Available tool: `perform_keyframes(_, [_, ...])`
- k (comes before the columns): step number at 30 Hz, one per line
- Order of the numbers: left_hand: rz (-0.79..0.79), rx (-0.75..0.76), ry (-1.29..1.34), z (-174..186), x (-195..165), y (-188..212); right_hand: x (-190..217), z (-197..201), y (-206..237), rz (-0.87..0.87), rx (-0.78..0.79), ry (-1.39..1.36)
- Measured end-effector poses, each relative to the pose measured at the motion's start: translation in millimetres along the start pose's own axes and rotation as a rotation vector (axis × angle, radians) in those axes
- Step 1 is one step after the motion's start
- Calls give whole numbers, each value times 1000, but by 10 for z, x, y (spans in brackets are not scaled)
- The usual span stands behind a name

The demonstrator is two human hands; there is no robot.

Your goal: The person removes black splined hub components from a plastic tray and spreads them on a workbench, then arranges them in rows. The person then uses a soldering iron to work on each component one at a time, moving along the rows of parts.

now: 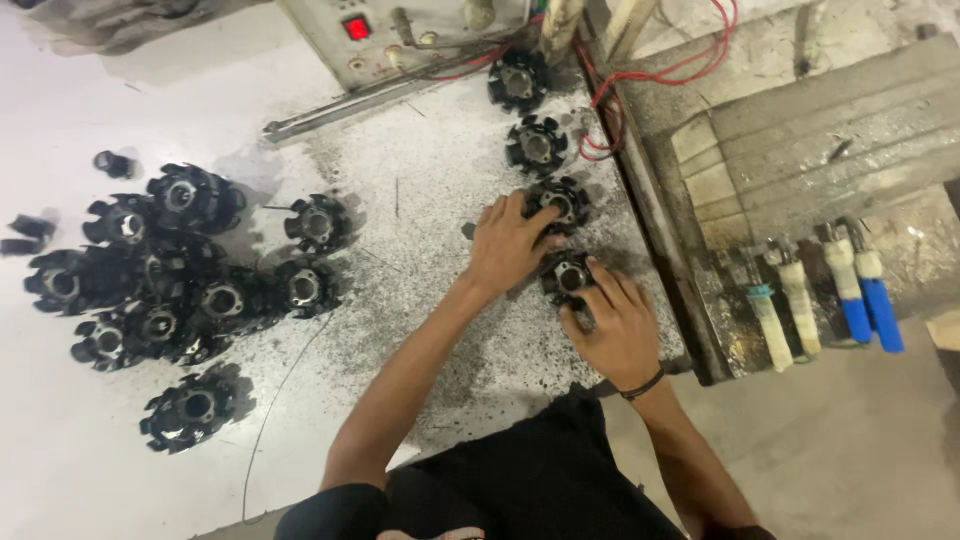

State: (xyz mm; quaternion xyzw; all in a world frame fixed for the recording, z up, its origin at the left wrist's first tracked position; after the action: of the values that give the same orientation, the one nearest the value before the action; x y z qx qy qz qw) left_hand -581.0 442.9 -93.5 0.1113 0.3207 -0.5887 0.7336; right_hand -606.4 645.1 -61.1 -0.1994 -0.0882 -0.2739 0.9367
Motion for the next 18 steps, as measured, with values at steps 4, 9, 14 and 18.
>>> perform_keyframes(4, [22,-71,39,455,288,394,129,144,0,4,39,79])
perform_keyframes(9, [359,-248,-532,1466,1332,1135,189,174,71,66,-31,108])
perform_keyframes(14, [510,-119,-316,1635,1457,1044,49,-14,-65,92,104,148])
perform_keyframes(18, [420,111,-175,1244,357,1072,4,-17,-126,91,146,247])
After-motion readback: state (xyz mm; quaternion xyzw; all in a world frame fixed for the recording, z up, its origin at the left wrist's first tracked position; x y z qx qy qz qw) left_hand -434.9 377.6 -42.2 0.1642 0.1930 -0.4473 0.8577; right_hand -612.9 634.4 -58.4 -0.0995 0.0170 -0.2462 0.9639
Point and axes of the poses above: each hand's wrist, its own y-axis away from the middle knuckle, its own z-axis out of the back of the hand, x = y × z, the point moved 2 cm from there along -y, towards the middle knuckle, and after that the axes turned 5 degrees about y, right-handed, at the moved point
